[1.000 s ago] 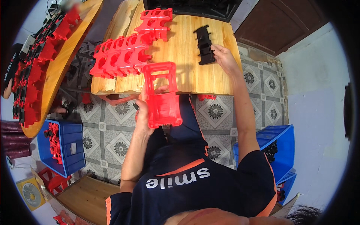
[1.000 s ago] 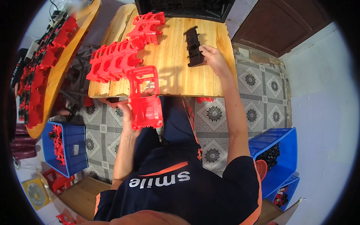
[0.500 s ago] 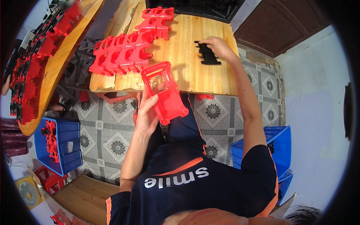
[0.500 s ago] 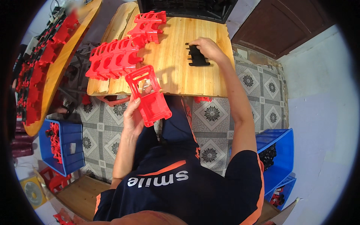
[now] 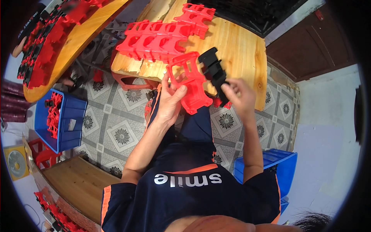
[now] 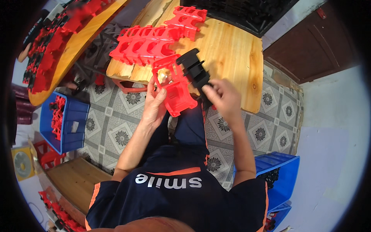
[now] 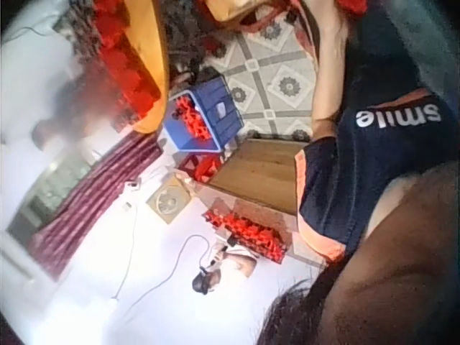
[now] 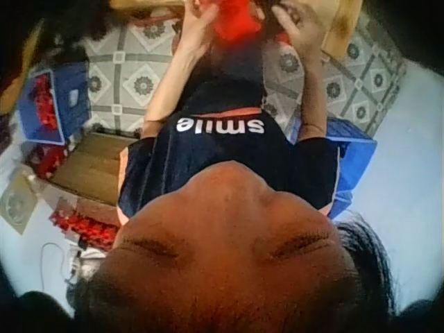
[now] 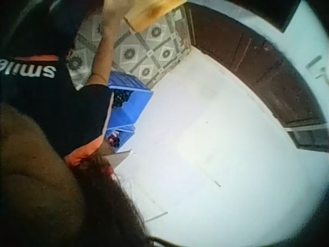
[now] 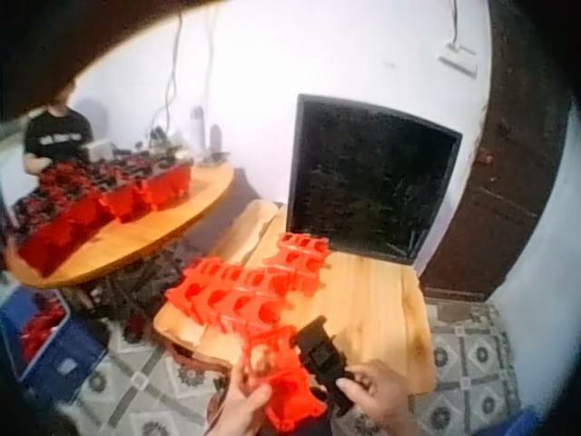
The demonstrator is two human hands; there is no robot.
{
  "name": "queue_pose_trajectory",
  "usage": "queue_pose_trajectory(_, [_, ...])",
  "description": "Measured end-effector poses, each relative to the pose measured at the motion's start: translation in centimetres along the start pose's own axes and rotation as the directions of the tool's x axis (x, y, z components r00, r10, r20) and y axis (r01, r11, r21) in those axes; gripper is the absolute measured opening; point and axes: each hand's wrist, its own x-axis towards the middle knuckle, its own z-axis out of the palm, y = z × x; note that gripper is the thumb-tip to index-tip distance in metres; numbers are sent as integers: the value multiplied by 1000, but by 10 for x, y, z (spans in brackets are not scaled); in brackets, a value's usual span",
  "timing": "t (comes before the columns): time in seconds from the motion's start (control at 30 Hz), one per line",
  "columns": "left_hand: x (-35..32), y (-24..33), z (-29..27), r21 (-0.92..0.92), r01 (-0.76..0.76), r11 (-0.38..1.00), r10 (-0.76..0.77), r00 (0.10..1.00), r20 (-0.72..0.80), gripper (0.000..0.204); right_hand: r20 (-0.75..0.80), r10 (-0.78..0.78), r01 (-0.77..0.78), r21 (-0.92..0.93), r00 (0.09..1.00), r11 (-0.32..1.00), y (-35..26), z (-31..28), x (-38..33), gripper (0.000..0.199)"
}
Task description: Assembling red and black plastic toy components at a workstation.
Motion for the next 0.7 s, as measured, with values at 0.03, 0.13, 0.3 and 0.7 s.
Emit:
queue_pose_trajectory(0.03, [1, -2, 0, 10, -14, 1000, 15, 1000, -4, 89, -30, -48, 48, -13, 998, 999, -16, 9, -9, 22])
queue_pose_trajectory(0.13, [-1, 1, 1, 14, -26, 1000, 26, 1000, 3, 91, -105, -111, 108, -31, 988, 994, -41, 30, -22, 24])
queue_pose_trajectory(0.3, [-5, 1, -2, 45, -52, 998, 51, 999, 9, 92, -108, -108, 104, -44, 988, 994, -46, 45, -26, 25])
queue_pose_trajectory(0.7, [-12, 12, 10, 79, -25, 997, 15, 993, 121, 100, -51, -154, 152, -56, 987, 987, -41, 46, -14, 27])
